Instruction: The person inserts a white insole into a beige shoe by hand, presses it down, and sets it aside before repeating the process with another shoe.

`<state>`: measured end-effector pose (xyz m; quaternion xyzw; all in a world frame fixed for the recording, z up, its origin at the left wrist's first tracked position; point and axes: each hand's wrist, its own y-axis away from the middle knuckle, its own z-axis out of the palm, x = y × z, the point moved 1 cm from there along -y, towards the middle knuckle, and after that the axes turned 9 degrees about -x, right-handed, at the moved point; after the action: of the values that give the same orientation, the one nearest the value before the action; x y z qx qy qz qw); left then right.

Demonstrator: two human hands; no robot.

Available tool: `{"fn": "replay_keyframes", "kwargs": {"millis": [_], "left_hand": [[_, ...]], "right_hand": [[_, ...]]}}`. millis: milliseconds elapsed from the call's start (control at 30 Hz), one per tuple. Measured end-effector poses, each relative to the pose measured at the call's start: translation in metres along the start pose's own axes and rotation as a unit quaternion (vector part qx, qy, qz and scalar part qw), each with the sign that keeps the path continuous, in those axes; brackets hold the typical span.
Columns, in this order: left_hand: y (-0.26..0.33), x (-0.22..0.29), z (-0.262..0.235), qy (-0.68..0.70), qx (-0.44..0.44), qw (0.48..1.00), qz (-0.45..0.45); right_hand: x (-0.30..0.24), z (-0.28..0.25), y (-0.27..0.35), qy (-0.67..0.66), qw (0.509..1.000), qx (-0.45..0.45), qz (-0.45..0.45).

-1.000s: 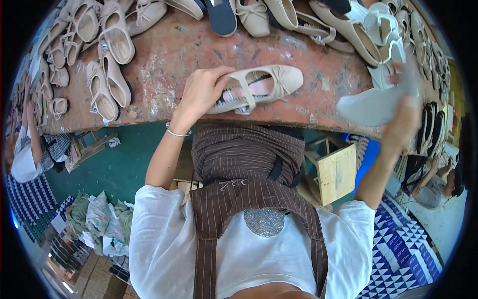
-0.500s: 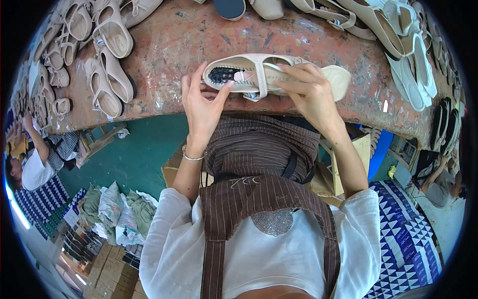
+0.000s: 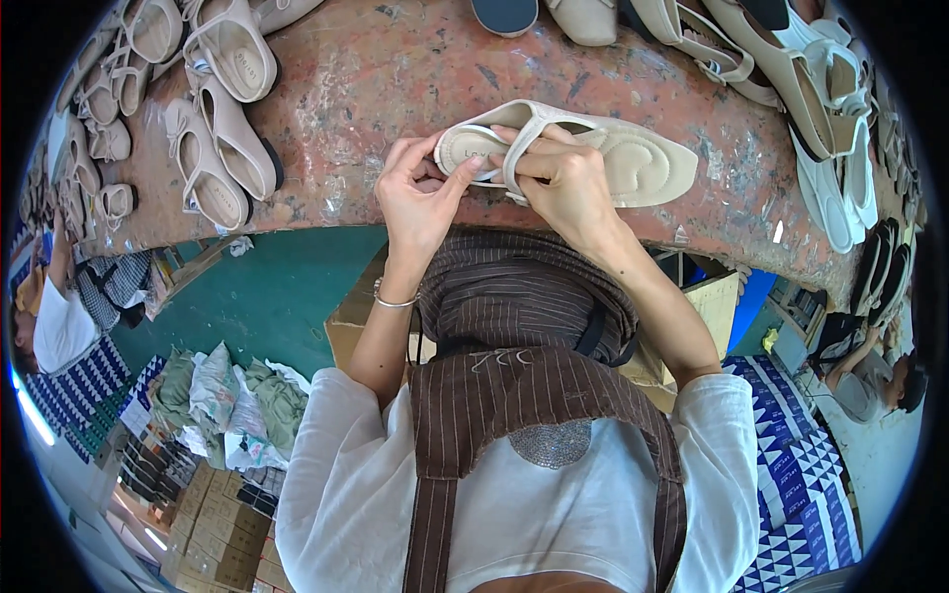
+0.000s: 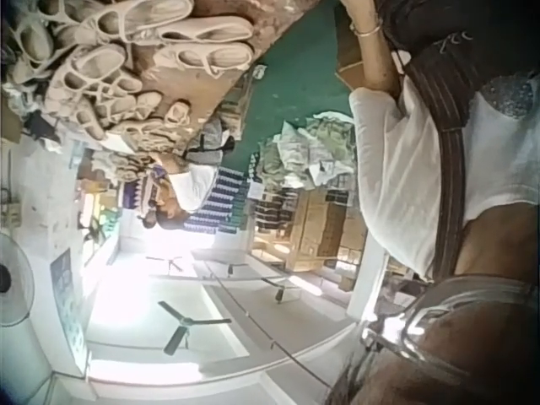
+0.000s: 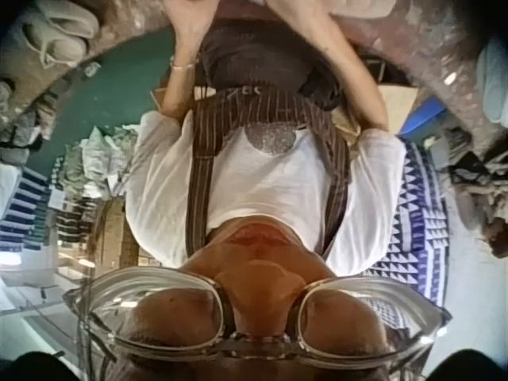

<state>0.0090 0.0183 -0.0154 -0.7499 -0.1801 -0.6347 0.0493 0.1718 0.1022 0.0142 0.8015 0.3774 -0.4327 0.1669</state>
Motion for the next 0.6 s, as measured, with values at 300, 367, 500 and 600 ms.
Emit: {"fn": "replay_keyframes", "kwargs": {"millis": [300, 367, 500, 600], "left_hand": [[-0.007, -0.005, 0.005, 0.018, 0.027, 0.999, -0.019], [-0.008, -0.002, 0.006, 0.022, 0.027, 0.999, -0.033], [-0.011, 0.001, 0.007, 0.072, 0.045, 0.995, -0.060], [-0.013, -0.006, 0.007, 0.007, 0.045, 0.998, -0.033]], "right_hand": [[0.003, 0.006, 0.002, 0.047, 0.999, -0.019, 0.006], [0.006, 0.009, 0.005, 0.086, 0.996, -0.031, -0.007], [0.002, 0.011, 0.012, 0.166, 0.984, -0.047, -0.035], [0.005, 0.008, 0.011, 0.149, 0.969, -0.116, -0.160]]}}
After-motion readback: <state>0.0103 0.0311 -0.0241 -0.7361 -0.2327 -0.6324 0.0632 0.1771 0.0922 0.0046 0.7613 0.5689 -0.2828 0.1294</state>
